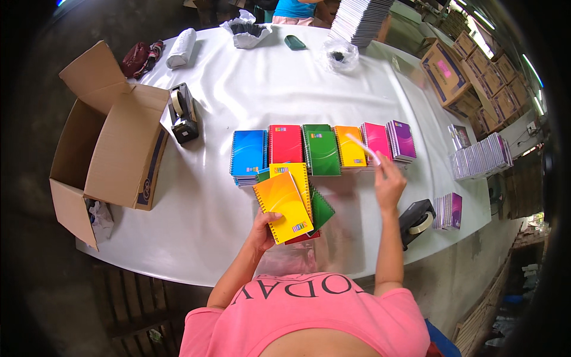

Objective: The person picks up notebooks of various colors, places them into plastic sleeves, applies tape from a dispenser to seal the bags, and stacks the packaged sets.

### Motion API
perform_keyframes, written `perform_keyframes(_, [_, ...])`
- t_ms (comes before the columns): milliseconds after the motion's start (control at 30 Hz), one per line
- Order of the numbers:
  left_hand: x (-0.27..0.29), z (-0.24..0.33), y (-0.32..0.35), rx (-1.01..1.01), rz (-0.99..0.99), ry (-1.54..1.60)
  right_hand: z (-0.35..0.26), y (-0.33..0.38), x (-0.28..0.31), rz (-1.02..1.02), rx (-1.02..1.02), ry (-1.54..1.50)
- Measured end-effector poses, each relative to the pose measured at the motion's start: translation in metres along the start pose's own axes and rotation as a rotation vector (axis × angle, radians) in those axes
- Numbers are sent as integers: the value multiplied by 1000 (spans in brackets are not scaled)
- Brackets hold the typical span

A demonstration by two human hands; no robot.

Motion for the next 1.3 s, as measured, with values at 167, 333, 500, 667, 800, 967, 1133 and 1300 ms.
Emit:
perform_keyframes(167, [-5, -9, -5, 29, -5, 126, -146, 43, 10, -346, 428, -362])
perform_keyframes(333, [-3, -1, 0, -50, 51, -83, -103, 16, -4, -409, 345, -486])
perform_keyframes(500, [1, -1, 13, -7, 54, -71, 113, -37, -9, -358, -162, 391])
perform_keyframes(667, [19, -3, 18, -16, 68, -64, 160, 15, -8, -273, -97, 194])
perform_keyframes(800, [20, -8, 26, 68, -15, -75, 172, 29, 27, -1, -172, 350])
perform_keyframes(967, [42, -18, 44, 215, 6, -1, 43, 16, 22, 66, -544, -1215])
perform_keyframes(1133, [23, -23, 68, 355, -240, 187, -129, 51, -2, -976, 169, -799])
perform_keyframes(1300, [41, -32, 80, 384, -61, 108, -143, 82, 40, -800, 380, -311])
Point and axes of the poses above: each hand's wrist, its own y-axis away from the middle knuckle, its own x-axis out of the back of the hand, z = x × y, the point moved 5 cm from there along -y, towards the middle knuckle, and after that the axes turned 12 degrees about z, right-handed, at the moved point
